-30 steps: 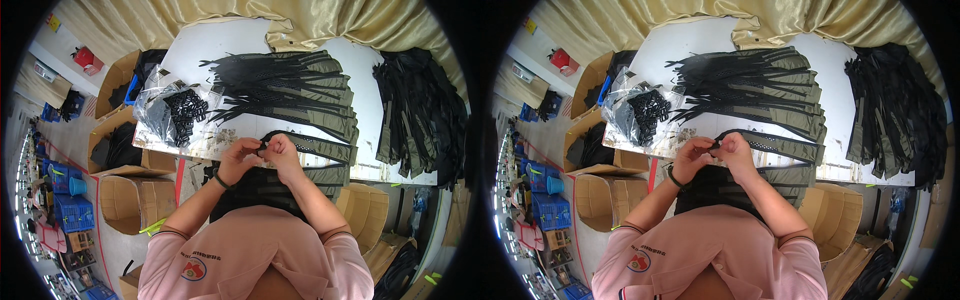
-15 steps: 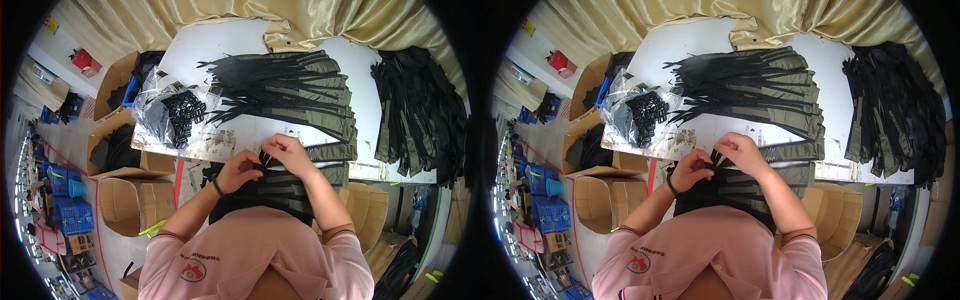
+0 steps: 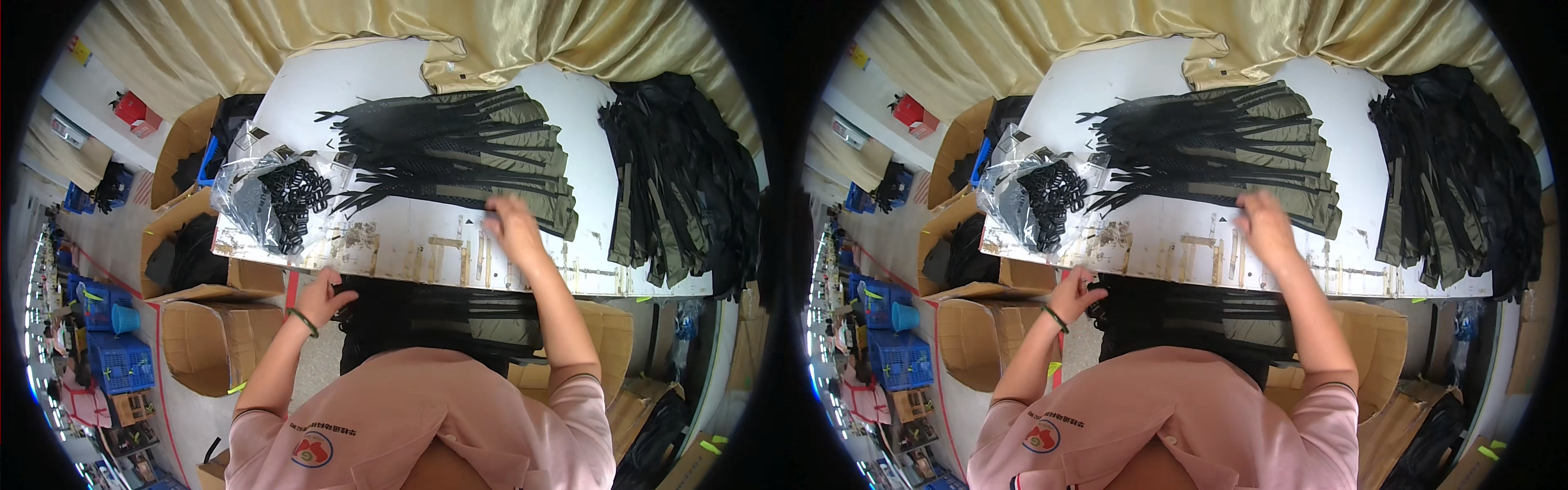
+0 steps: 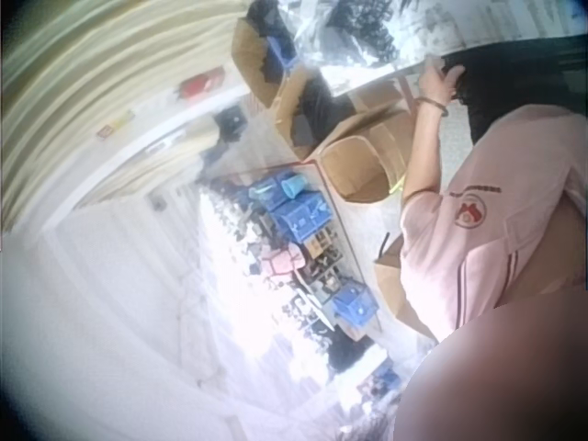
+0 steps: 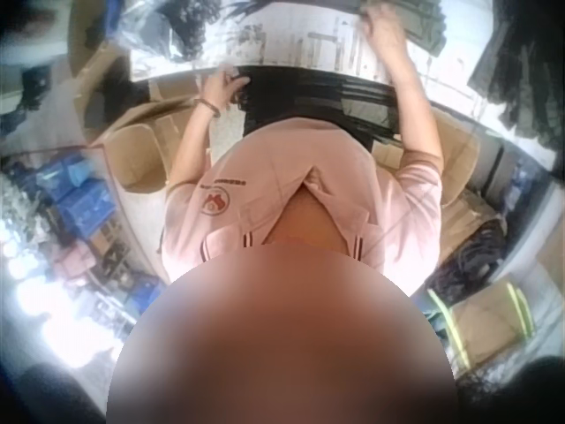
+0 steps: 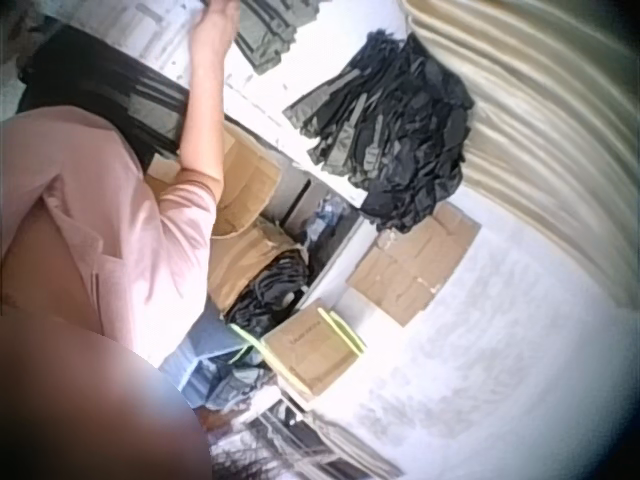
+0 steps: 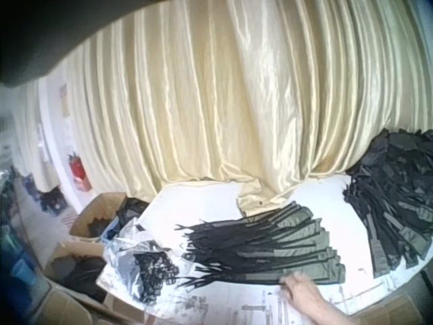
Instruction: Attaching black plastic clips to strips of green and black mesh material at a workstation.
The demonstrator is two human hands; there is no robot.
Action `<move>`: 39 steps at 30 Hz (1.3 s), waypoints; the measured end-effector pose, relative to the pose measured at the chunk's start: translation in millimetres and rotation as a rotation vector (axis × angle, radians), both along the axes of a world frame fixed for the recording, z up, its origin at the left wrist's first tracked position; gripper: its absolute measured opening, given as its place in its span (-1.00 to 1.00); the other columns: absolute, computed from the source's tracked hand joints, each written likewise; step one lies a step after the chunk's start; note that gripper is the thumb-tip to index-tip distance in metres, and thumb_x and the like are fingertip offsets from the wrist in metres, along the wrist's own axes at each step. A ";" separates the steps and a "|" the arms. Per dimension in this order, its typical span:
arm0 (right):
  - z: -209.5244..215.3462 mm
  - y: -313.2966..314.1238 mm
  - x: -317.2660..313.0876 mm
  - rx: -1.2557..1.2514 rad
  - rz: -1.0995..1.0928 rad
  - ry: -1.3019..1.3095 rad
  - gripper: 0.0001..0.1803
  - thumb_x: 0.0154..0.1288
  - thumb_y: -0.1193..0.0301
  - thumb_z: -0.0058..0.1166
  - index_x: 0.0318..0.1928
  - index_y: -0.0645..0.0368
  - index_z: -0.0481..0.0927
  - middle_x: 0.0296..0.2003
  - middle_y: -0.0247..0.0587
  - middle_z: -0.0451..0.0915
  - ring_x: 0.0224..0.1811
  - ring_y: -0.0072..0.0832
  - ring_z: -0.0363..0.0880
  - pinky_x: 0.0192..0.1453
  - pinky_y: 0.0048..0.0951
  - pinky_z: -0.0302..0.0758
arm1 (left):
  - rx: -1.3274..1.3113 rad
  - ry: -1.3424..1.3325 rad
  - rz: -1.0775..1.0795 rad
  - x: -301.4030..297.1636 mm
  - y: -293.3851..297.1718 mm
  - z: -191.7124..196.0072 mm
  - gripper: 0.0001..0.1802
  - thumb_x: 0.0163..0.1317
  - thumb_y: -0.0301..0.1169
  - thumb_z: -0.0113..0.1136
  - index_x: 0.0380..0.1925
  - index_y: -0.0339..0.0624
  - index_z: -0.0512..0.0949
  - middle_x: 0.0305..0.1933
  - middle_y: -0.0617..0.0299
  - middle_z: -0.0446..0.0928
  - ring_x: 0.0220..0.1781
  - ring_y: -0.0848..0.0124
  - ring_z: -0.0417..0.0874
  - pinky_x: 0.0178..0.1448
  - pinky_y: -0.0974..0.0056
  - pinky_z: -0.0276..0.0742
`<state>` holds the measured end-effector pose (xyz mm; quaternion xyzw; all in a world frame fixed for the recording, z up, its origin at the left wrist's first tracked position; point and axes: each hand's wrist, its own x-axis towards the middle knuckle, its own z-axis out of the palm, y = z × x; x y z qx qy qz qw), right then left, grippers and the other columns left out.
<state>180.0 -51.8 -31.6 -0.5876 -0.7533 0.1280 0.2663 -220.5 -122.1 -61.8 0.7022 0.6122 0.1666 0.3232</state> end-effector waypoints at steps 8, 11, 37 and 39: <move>-2.2 34.8 -5.9 0.231 -0.178 -0.373 -0.67 -0.05 0.46 0.26 -0.22 0.19 0.51 -0.14 -0.11 0.52 0.07 -0.19 0.41 0.22 -0.09 0.23 | -0.571 -0.663 -0.069 74.9 41.5 0.5 -0.62 0.21 -0.20 0.21 -0.07 -0.18 0.43 -0.40 0.25 0.55 -0.54 0.47 0.48 -0.42 0.37 0.43; 22.4 6.2 -9.8 0.143 0.009 0.001 -0.81 0.05 0.51 0.21 -0.32 0.24 0.49 -0.56 -0.21 0.53 -0.36 -0.29 0.54 -0.13 -0.30 0.42 | -0.681 -1.056 0.014 109.5 52.1 -4.8 -0.61 0.35 -0.18 0.00 0.09 -0.11 0.38 -0.23 0.24 0.54 -0.43 0.51 0.49 -0.29 0.39 0.44; -19.4 -22.7 -126.1 -0.109 0.477 0.258 -0.70 0.20 0.46 0.06 -0.03 0.20 0.48 -0.19 -0.04 0.57 -0.12 -0.04 0.51 0.01 -0.20 0.43 | -0.355 -1.462 0.292 97.8 34.3 -21.7 -0.94 0.23 -0.58 0.07 -0.33 -0.22 0.42 -0.30 0.17 0.57 -0.31 0.32 0.66 -0.13 0.27 0.61; -30.3 -27.4 -142.2 0.013 0.372 0.316 -0.75 0.22 0.49 0.01 -0.07 0.20 0.48 -0.28 -0.05 0.56 -0.22 -0.05 0.52 -0.13 -0.19 0.46 | -0.302 -1.476 0.321 86.8 34.2 -20.3 -0.95 0.23 -0.57 0.07 -0.32 -0.23 0.43 -0.29 0.19 0.57 -0.29 0.33 0.65 -0.13 0.28 0.61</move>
